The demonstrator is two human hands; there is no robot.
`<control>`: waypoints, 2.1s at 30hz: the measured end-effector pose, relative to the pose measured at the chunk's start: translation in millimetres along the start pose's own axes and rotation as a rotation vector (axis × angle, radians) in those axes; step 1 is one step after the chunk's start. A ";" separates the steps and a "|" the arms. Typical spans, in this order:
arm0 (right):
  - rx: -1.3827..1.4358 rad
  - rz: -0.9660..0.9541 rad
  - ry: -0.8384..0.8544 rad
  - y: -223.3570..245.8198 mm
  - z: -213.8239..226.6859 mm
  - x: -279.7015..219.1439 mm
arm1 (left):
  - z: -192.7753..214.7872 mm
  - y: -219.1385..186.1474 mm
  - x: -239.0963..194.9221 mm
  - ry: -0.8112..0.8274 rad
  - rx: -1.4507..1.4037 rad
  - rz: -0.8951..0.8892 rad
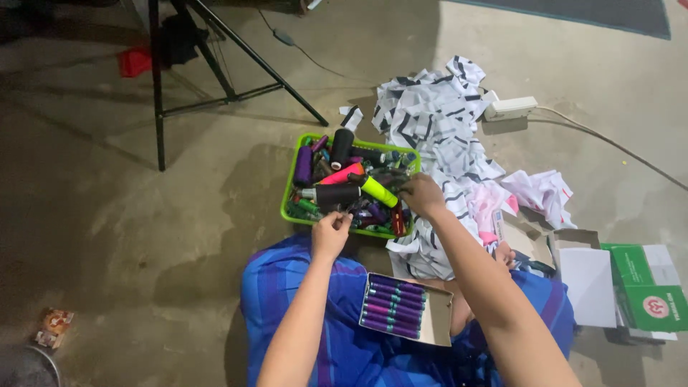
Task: The person sits on the floor and sorts through a green basket filled with various thread spools. They pick up spools, examine them, and place some into a small rectangular box on their lap. The person also uses scissors to cut a purple thread spool and places the cut piece into the box.
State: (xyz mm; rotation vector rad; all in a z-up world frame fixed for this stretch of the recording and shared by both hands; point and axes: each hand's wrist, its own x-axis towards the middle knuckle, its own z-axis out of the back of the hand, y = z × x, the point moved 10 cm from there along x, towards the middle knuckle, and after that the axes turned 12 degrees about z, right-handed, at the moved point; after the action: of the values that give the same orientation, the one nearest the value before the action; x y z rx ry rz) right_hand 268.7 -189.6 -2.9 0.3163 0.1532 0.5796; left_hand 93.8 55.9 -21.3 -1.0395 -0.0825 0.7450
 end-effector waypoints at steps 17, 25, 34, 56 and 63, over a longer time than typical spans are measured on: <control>0.080 -0.009 -0.143 -3.7 8.4 -1.2 | 2.2 -2.2 -2.4 0.004 -0.020 -0.022; 0.559 -0.216 -0.460 -51.6 41.7 -49.1 | 3.9 -5.5 -3.0 0.004 -0.037 -0.040; 1.008 -0.213 -0.612 0.3 79.2 -112.8 | -3.1 -1.8 -2.7 0.022 0.028 -0.025; 0.099 0.040 0.036 95.3 25.7 -88.5 | -3.1 8.3 -3.8 0.033 0.100 0.017; 0.135 -0.014 -0.088 27.7 -29.8 -54.6 | -6.4 10.5 -1.4 0.017 0.063 -0.004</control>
State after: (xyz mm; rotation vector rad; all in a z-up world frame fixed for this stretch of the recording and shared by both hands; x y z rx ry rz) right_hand 202.5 -190.8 -18.7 0.4711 0.1094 0.5416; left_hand 89.8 53.2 -32.8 -0.9853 -0.0458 0.7309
